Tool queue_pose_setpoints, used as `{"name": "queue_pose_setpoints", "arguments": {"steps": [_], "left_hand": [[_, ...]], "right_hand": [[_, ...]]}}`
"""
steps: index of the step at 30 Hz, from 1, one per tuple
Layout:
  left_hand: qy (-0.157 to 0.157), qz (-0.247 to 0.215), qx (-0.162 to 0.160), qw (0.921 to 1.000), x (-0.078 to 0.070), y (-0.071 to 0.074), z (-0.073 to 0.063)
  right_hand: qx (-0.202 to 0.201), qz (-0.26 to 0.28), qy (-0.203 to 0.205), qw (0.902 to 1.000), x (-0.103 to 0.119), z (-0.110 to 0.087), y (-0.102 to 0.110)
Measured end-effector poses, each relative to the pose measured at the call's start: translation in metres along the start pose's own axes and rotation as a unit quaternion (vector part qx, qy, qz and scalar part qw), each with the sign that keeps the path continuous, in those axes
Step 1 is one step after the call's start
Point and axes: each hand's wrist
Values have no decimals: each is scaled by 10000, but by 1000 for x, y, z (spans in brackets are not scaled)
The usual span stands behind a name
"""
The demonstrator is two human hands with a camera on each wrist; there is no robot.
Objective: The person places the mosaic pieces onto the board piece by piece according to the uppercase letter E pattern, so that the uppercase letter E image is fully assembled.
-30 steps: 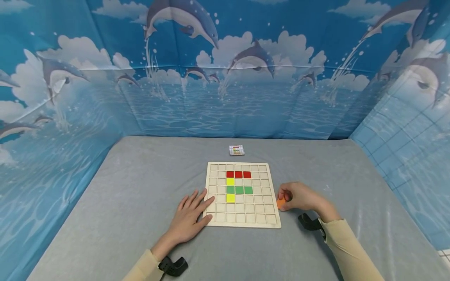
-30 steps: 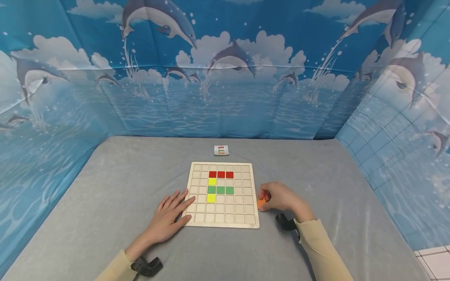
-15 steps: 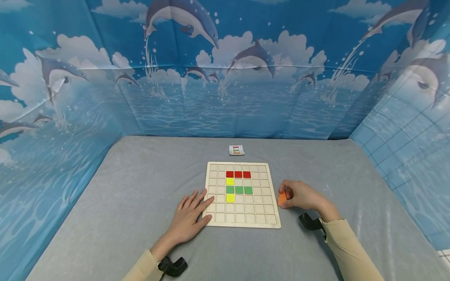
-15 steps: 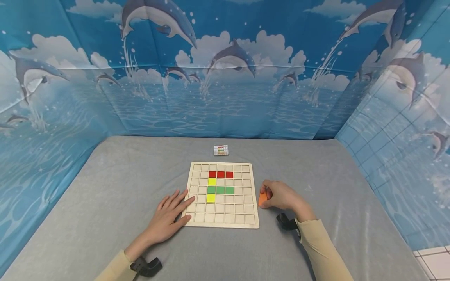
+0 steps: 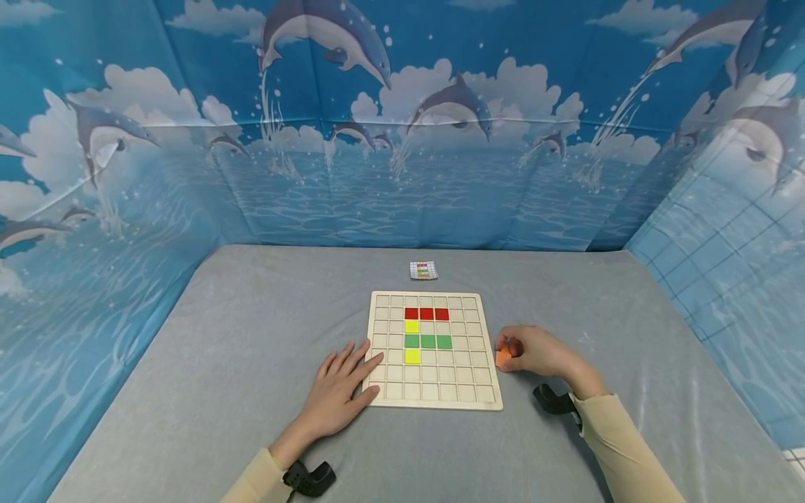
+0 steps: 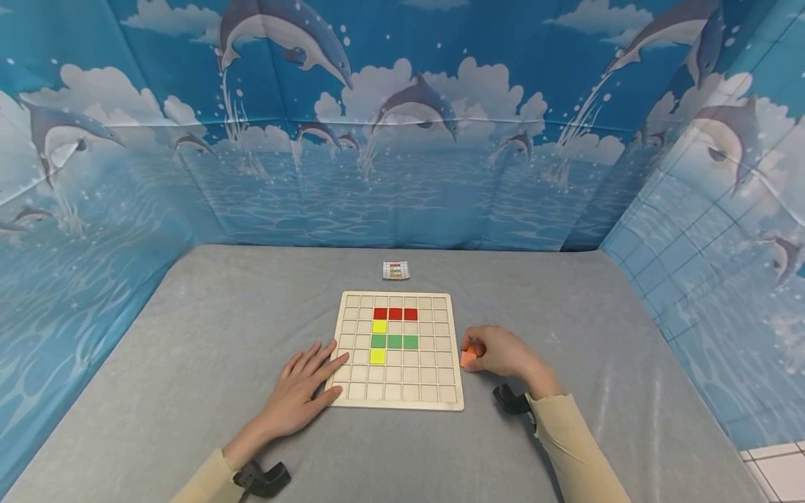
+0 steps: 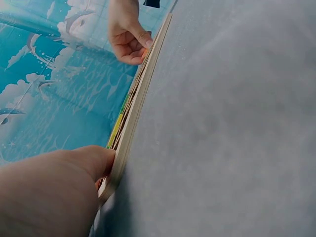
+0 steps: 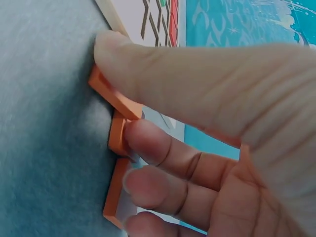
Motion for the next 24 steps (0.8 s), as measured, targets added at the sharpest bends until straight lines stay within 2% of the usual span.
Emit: {"name": "queue_pose_setpoints", "arguments": {"steps": [12, 24], "left_hand": [[88, -47, 157, 9998, 0, 1, -1], [95, 27, 142, 9999, 2, 0, 0]], "right_hand": [[119, 118, 210, 9996, 4, 0, -2], [-190, 213, 128, 9995, 3, 3, -2]]}}
Point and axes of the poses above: each hand's wrist, its own z-axis towards the middle knuckle, its own y-axis out of the back of the hand, x = y × z, and after that the axes turned 4 degrees about -y, right-handed
